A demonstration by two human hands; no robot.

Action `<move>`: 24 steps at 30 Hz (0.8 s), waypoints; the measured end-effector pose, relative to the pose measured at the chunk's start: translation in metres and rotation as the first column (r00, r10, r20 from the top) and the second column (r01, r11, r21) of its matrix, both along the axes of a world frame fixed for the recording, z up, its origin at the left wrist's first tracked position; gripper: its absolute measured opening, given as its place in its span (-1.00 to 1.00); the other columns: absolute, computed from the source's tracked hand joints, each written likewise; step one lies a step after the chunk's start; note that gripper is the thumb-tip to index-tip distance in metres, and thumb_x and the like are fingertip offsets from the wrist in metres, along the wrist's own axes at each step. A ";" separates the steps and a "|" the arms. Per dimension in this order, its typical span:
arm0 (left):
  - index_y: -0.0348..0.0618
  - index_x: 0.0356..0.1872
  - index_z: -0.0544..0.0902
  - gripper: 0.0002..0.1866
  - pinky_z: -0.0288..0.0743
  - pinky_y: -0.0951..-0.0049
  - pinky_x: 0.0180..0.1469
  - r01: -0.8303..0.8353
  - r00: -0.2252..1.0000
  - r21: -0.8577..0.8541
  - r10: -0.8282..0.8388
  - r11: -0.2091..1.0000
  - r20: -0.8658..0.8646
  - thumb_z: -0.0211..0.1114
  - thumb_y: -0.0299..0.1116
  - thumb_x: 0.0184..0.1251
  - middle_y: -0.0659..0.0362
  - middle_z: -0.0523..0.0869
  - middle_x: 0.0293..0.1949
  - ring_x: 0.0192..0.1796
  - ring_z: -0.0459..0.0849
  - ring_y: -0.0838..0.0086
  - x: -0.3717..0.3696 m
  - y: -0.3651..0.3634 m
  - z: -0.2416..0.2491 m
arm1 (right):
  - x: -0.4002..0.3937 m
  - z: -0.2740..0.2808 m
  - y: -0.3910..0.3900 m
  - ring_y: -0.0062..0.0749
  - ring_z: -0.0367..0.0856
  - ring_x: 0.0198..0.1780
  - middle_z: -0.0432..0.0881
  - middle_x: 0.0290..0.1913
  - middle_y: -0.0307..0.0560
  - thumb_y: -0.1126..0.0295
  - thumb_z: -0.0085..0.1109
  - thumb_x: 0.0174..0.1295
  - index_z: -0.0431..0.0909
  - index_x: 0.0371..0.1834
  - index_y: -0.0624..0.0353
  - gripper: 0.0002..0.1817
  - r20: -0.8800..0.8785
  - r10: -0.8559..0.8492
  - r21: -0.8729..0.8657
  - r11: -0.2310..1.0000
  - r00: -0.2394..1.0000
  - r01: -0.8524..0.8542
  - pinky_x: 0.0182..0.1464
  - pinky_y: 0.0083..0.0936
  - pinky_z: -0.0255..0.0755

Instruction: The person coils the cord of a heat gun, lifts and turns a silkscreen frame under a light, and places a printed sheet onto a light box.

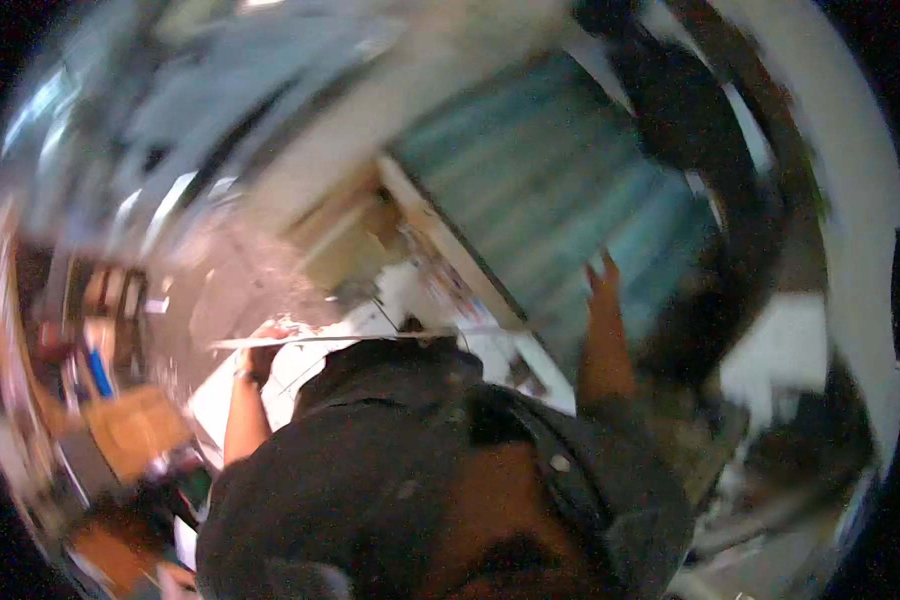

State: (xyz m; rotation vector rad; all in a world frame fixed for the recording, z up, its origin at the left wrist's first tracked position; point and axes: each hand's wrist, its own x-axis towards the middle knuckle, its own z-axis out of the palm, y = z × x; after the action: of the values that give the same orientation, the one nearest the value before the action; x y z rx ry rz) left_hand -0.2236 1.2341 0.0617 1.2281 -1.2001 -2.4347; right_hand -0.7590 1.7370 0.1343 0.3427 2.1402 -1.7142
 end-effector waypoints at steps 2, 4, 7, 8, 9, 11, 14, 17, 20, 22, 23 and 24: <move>-0.12 -0.24 0.65 -0.78 0.44 0.36 0.16 0.162 0.976 -0.196 -0.128 0.967 0.177 0.32 -0.22 0.21 0.06 0.71 -0.22 -0.03 0.64 0.36 -0.004 -0.005 0.009 | -0.043 -0.039 0.001 -0.29 0.53 0.09 0.44 0.28 -0.05 0.23 0.25 0.30 0.39 0.38 0.10 -0.42 0.082 -0.170 0.231 0.962 0.982 0.147 0.13 -0.27 0.41; -0.10 -0.39 0.59 -0.82 0.43 0.35 0.12 -0.015 0.979 0.057 0.026 0.998 -0.202 0.31 -0.23 0.22 0.09 0.67 -0.29 -0.09 0.61 0.36 0.002 -0.007 0.000 | -0.049 -0.117 0.038 -0.19 0.60 0.03 0.57 0.06 0.11 0.21 0.17 0.31 0.52 0.22 0.15 -0.55 -0.319 -0.153 0.388 0.879 0.935 0.276 0.26 -0.07 0.31; -0.06 -0.56 0.44 -0.77 0.37 0.35 0.19 0.102 0.976 0.023 -0.096 0.995 -0.194 0.20 -0.28 0.27 0.17 0.55 -0.36 -0.08 0.53 0.30 -0.002 -0.009 0.011 | -0.001 -0.080 -0.004 -0.18 0.62 0.05 0.67 -0.20 0.06 0.26 0.08 0.29 0.62 0.03 0.18 -0.66 -0.313 0.548 0.925 0.362 0.775 0.118 0.42 0.08 0.11; -0.06 -0.56 0.43 -0.77 0.36 0.35 0.19 0.173 0.979 -0.114 -0.184 0.978 -0.089 0.19 -0.29 0.28 0.17 0.54 -0.37 -0.11 0.52 0.32 0.001 -0.017 0.003 | 0.000 -0.073 -0.010 -0.16 0.63 0.04 0.68 -0.23 0.05 0.29 0.07 0.26 0.62 0.02 0.19 -0.67 -0.182 0.649 0.978 0.196 0.739 0.068 0.43 0.12 0.08; -0.06 -0.56 0.43 -0.77 0.35 0.35 0.20 0.252 0.967 -0.241 -0.254 0.937 0.025 0.18 -0.30 0.28 0.18 0.52 -0.38 -0.14 0.51 0.33 0.008 -0.030 -0.013 | 0.001 -0.066 -0.016 -0.14 0.64 0.03 0.68 -0.26 0.03 0.33 0.07 0.24 0.63 0.00 0.19 -0.68 -0.050 0.729 0.999 0.032 0.683 0.040 0.45 0.16 0.06; -0.07 -0.57 0.41 -0.76 0.35 0.36 0.20 0.176 0.983 -0.274 -0.152 0.946 0.106 0.16 -0.31 0.30 0.20 0.47 -0.42 -0.21 0.47 0.36 -0.002 -0.019 -0.004 | 0.003 -0.064 -0.015 -0.12 0.66 0.00 0.69 -0.31 -0.01 0.37 0.08 0.18 0.64 -0.02 0.20 -0.67 0.080 0.778 0.994 -0.107 0.623 0.006 0.45 0.23 0.04; -0.08 -0.57 0.41 -0.75 0.36 0.37 0.20 -0.002 0.991 -0.071 0.011 0.998 0.132 0.14 -0.32 0.32 0.21 0.45 -0.44 -0.26 0.45 0.39 -0.022 -0.013 0.021 | 0.004 -0.033 -0.026 -0.09 0.70 -0.09 0.71 -0.25 -0.03 0.37 0.08 0.22 0.50 0.24 0.19 -0.53 0.212 0.712 0.977 -0.166 0.670 -0.133 0.48 0.08 0.04; -0.10 -0.54 0.44 -0.78 0.38 0.38 0.21 0.010 0.993 0.033 -0.014 0.999 0.115 0.15 -0.34 0.32 0.20 0.50 -0.42 -0.21 0.50 0.38 -0.025 -0.024 0.022 | 0.004 -0.037 -0.035 0.04 0.70 -0.07 0.75 -0.14 -0.11 0.26 0.33 0.12 0.27 0.44 0.12 -0.23 -0.258 0.278 0.933 0.319 0.925 0.164 0.21 -0.30 0.48; -0.11 -0.52 0.46 -0.80 0.39 0.40 0.17 0.111 0.990 -0.213 -0.088 0.971 0.113 0.18 -0.33 0.28 0.20 0.53 -0.39 -0.16 0.53 0.37 -0.021 -0.021 0.023 | 0.004 0.001 -0.047 0.08 0.70 -0.06 0.74 -0.12 0.04 0.31 0.41 -0.02 0.02 0.54 0.10 0.02 -0.171 -0.102 0.762 0.617 0.980 0.197 0.10 -0.22 0.56; -0.09 -0.51 0.46 -0.81 0.39 0.42 0.14 0.061 0.998 -0.153 -0.061 0.986 0.010 0.19 -0.32 0.27 0.20 0.53 -0.38 -0.13 0.52 0.36 -0.014 -0.019 0.022 | 0.006 0.012 -0.054 0.12 0.69 -0.06 0.72 -0.13 0.16 0.33 0.41 -0.05 0.00 0.54 0.11 0.05 -0.164 -0.092 0.810 0.556 0.982 0.188 0.06 -0.17 0.58; -0.08 -0.51 0.46 -0.82 0.39 0.43 0.13 0.022 0.998 -0.069 -0.026 0.997 -0.061 0.20 -0.31 0.27 0.20 0.53 -0.38 -0.12 0.52 0.37 -0.011 -0.018 0.021 | 0.006 0.013 -0.056 0.13 0.69 -0.06 0.71 -0.13 0.21 0.34 0.42 -0.06 -0.01 0.54 0.12 0.06 -0.159 -0.089 0.833 0.523 0.983 0.182 0.03 -0.14 0.59; -0.07 -0.51 0.47 -0.82 0.39 0.44 0.11 -0.010 0.991 0.016 0.012 1.000 -0.130 0.20 -0.31 0.26 0.21 0.52 -0.38 -0.10 0.51 0.37 -0.007 -0.017 0.020 | 0.005 0.009 -0.054 0.15 0.69 -0.06 0.70 -0.13 0.24 0.35 0.40 -0.06 -0.01 0.54 0.12 0.05 -0.165 -0.107 0.824 0.531 0.981 0.196 0.02 -0.13 0.60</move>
State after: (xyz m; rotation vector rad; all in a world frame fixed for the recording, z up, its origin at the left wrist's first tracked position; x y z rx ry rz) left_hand -0.2311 1.2175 0.0821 1.0588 -1.1373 -2.4774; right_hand -0.7540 1.6832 0.1438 0.7250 2.9609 -0.5970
